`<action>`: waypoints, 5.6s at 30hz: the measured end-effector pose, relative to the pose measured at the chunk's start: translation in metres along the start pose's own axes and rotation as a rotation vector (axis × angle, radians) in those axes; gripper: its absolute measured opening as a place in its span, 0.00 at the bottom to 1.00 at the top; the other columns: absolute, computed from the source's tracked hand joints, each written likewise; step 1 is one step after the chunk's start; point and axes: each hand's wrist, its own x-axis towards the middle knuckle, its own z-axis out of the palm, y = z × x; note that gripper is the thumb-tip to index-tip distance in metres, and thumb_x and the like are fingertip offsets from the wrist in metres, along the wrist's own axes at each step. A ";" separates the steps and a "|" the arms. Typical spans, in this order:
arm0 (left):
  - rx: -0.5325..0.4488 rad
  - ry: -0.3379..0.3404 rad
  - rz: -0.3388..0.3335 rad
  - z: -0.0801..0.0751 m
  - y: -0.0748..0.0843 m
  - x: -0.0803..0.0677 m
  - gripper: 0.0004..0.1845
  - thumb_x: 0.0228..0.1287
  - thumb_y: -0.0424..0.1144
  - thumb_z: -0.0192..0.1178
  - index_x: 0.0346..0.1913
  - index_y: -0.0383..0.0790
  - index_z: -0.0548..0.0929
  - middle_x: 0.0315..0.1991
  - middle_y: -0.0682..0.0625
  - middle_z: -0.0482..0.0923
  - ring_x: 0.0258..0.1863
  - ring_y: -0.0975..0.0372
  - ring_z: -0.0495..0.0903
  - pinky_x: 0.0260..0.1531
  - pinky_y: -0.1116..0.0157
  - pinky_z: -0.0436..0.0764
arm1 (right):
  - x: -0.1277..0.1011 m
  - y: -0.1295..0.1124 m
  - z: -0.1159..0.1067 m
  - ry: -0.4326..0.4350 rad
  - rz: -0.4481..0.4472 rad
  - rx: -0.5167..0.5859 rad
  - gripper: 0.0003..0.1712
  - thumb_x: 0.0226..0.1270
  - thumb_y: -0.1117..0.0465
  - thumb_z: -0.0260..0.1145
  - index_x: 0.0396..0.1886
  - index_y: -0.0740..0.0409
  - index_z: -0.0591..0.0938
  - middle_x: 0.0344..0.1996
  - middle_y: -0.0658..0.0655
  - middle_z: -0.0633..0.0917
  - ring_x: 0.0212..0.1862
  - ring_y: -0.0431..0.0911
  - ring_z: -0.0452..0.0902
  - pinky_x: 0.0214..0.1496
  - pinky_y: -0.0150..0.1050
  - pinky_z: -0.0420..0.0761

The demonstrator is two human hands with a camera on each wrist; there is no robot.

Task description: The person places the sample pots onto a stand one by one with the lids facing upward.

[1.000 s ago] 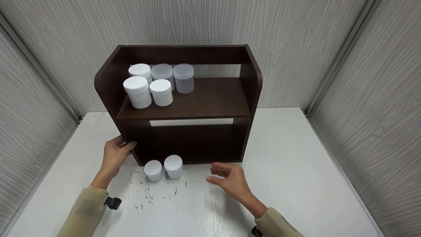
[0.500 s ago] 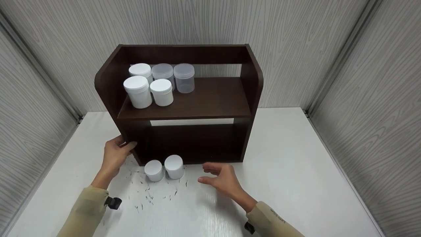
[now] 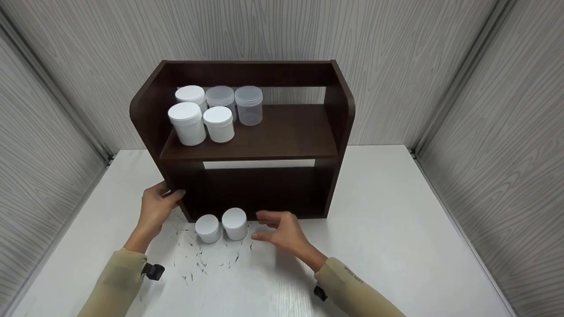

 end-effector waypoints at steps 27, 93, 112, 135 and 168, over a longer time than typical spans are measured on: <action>-0.017 -0.008 -0.020 0.001 -0.001 -0.001 0.31 0.73 0.33 0.63 0.74 0.23 0.69 0.69 0.30 0.74 0.64 0.42 0.80 0.59 0.56 0.84 | 0.044 0.008 0.023 -0.126 0.003 -0.057 0.46 0.58 0.63 0.84 0.74 0.68 0.74 0.71 0.67 0.76 0.68 0.60 0.77 0.69 0.49 0.79; -0.016 -0.010 0.002 0.001 -0.001 -0.001 0.28 0.73 0.31 0.63 0.71 0.24 0.73 0.67 0.31 0.77 0.64 0.42 0.80 0.59 0.55 0.84 | 0.021 -0.019 0.018 -0.170 -0.001 0.004 0.40 0.53 0.74 0.82 0.67 0.77 0.77 0.65 0.72 0.79 0.68 0.62 0.76 0.72 0.54 0.75; -0.036 -0.011 -0.012 0.001 0.000 -0.001 0.30 0.72 0.32 0.64 0.72 0.23 0.72 0.67 0.31 0.76 0.65 0.41 0.79 0.59 0.56 0.83 | 0.025 0.012 0.015 -0.172 0.015 0.004 0.41 0.52 0.74 0.83 0.67 0.74 0.78 0.65 0.70 0.80 0.66 0.64 0.77 0.69 0.61 0.77; -0.009 -0.002 -0.016 0.000 0.000 -0.001 0.30 0.71 0.32 0.64 0.72 0.23 0.72 0.66 0.31 0.77 0.63 0.42 0.80 0.59 0.54 0.84 | 0.009 0.016 0.006 -0.149 0.022 0.038 0.41 0.51 0.69 0.85 0.67 0.70 0.80 0.64 0.65 0.83 0.67 0.56 0.78 0.69 0.43 0.78; -0.018 -0.009 -0.002 0.000 -0.001 -0.001 0.26 0.72 0.30 0.63 0.70 0.23 0.75 0.65 0.31 0.78 0.62 0.42 0.81 0.58 0.54 0.85 | -0.016 -0.038 -0.041 -0.167 0.011 -0.039 0.42 0.52 0.66 0.86 0.67 0.73 0.80 0.63 0.66 0.84 0.66 0.60 0.79 0.68 0.42 0.80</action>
